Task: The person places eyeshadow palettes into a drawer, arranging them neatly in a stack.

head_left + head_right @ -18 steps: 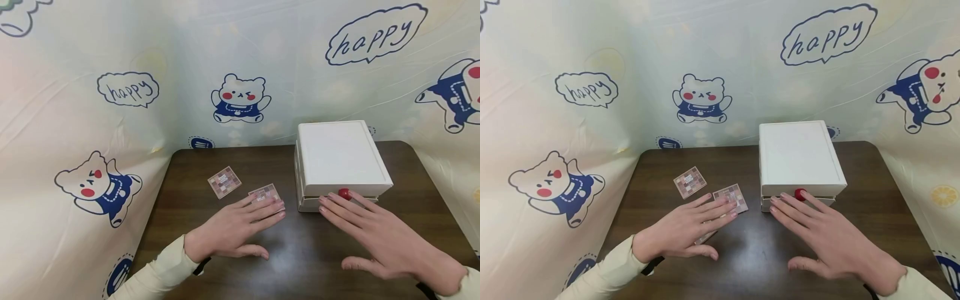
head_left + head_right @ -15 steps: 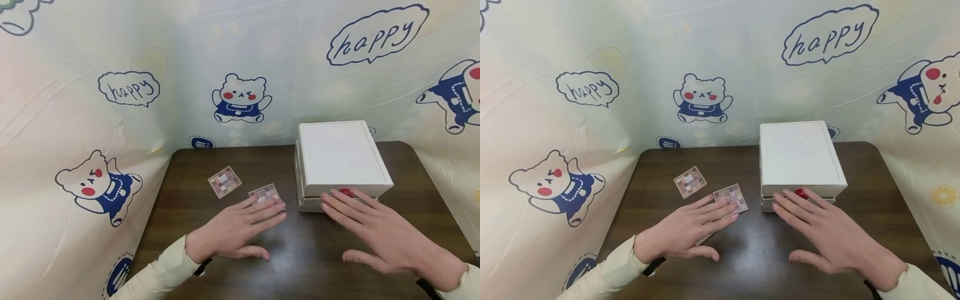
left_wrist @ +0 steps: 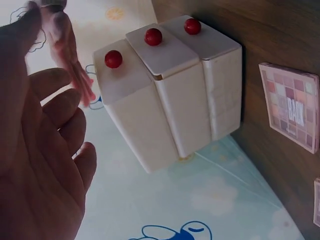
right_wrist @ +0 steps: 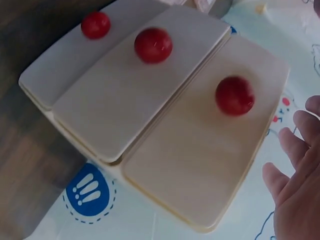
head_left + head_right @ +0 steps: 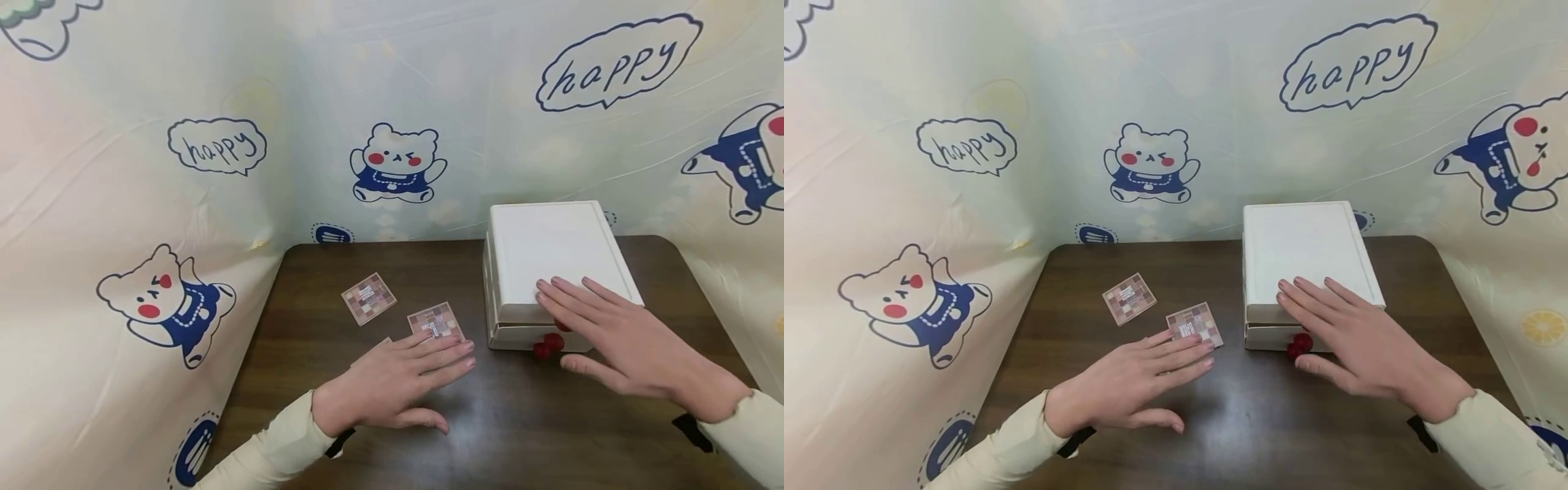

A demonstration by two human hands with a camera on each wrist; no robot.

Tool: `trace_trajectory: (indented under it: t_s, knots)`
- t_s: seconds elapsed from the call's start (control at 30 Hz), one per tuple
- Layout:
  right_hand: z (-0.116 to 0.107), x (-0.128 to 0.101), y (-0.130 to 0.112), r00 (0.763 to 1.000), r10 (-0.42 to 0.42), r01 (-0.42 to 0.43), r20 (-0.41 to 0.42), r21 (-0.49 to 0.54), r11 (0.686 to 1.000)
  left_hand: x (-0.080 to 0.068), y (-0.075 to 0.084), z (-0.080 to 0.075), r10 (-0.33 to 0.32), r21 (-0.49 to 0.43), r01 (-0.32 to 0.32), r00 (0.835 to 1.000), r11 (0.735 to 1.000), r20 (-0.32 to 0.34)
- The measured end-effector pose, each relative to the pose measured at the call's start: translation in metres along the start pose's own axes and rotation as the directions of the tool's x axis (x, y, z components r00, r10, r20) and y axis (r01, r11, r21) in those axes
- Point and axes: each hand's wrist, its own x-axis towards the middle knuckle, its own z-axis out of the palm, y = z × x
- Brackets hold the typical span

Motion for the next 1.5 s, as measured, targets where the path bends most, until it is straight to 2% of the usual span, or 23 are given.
trace_trajectory:
  t_s: [0.17, 0.33, 0.57, 0.63, 0.77, 1.0, 1.1, 1.2, 1.3, 1.37, 1.5]
  knots:
    - [0.001, 0.003, 0.015, 0.999, 0.049, -0.049, 0.011, 0.003, 0.999, 0.005, 0.004, 0.005, 0.049, 0.075, -0.048, 0.999, 0.996, -0.020]
    - [0.001, 0.005, 0.026, 0.996, 0.083, -0.083, 0.026, -0.007, 0.997, 0.013, 0.008, 0.014, 0.091, 0.094, -0.085, 0.993, 0.992, -0.069]
    - [0.000, 0.006, 0.042, 0.991, 0.132, -0.132, 0.038, -0.007, 0.991, 0.021, 0.015, 0.021, 0.081, 0.038, -0.078, 0.993, 0.996, -0.087]
    - [0.000, 0.005, 0.047, 0.990, 0.134, -0.134, 0.036, -0.001, 0.991, 0.023, 0.017, 0.023, 0.085, 0.058, -0.078, 0.990, 0.995, -0.115]
    - [0.001, 0.003, 0.058, 0.988, 0.152, -0.152, 0.042, 0.009, 0.988, 0.029, 0.020, 0.028, 0.091, 0.083, -0.076, 0.977, 0.994, -0.192]
    - [0.006, 0.001, 0.072, 0.980, 0.189, -0.191, 0.057, 0.021, 0.981, 0.042, 0.024, 0.034, 0.084, 0.078, -0.066, 0.962, 0.995, -0.261]
    - [0.006, 0.003, 0.075, 0.980, 0.191, -0.193, 0.060, 0.024, 0.981, 0.051, 0.025, 0.035, 0.078, 0.056, -0.063, 0.944, 0.996, -0.321]
    - [0.006, 0.005, 0.078, 0.977, 0.201, -0.203, 0.069, 0.026, 0.979, 0.062, 0.026, 0.035, 0.071, 0.046, -0.058, 0.919, 0.997, -0.389]
    - [0.007, 0.006, 0.079, 0.974, 0.212, -0.215, 0.082, 0.039, 0.976, 0.072, 0.027, 0.035, 0.073, 0.051, -0.056, 0.899, 0.997, -0.432]
    - [0.008, 0.006, 0.079, 0.973, 0.215, -0.219, 0.083, 0.046, 0.975, 0.079, 0.027, 0.035, 0.075, 0.052, -0.058, 0.894, 0.997, -0.442]
    - [0.009, 0.006, 0.080, 0.974, 0.214, -0.219, 0.073, 0.055, 0.974, 0.092, 0.026, 0.037, 0.070, 0.053, -0.052, 0.900, 0.997, -0.431]
